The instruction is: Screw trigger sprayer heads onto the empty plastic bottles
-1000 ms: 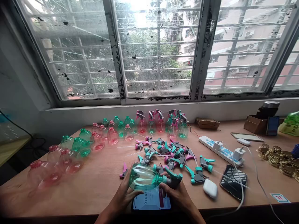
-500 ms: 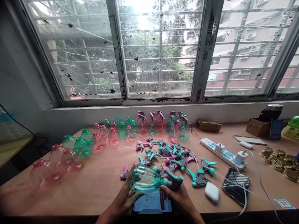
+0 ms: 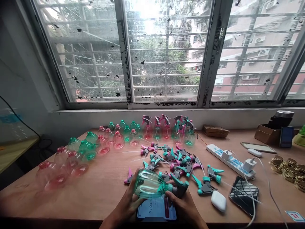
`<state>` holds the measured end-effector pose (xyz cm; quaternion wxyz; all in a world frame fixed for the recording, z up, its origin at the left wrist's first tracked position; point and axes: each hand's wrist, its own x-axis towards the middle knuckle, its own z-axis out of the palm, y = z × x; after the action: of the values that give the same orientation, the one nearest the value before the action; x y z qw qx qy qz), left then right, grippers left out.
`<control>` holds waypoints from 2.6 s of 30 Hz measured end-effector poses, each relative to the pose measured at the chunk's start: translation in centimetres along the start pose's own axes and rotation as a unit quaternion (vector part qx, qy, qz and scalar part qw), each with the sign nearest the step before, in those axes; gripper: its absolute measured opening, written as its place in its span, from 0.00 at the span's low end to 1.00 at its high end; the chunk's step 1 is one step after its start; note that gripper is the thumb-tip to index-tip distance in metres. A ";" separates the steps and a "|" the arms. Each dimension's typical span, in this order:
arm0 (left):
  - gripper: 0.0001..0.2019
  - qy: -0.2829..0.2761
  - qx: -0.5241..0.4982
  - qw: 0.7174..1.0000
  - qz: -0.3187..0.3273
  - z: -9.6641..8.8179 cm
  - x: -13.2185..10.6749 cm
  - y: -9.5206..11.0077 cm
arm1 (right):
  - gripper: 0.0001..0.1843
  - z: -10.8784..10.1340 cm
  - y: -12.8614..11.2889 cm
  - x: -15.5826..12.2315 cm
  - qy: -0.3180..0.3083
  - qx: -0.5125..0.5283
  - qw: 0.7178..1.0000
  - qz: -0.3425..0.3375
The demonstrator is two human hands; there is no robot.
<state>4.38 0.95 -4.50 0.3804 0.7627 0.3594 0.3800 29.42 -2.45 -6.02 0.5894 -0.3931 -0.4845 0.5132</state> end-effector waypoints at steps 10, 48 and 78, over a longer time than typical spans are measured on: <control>0.47 0.014 0.012 1.000 0.014 -0.1 0.1 0.2 | 0.28 0.0 -0.2 -0.1 0.004 -0.026 1.000 0.003; 0.55 0.003 0.018 1.000 0.014 0.0 0.2 0.2 | 0.26 -0.8 -0.1 -0.2 -0.005 -0.053 0.999 0.010; 0.48 0.023 0.019 0.999 0.025 0.0 0.1 0.9 | 0.22 -0.8 -0.7 -0.2 -0.029 -0.073 0.997 0.015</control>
<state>4.65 0.68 -3.71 0.3478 0.7697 0.3560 0.3999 30.32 -2.76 -5.55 0.5368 -0.4275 -0.5314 0.4966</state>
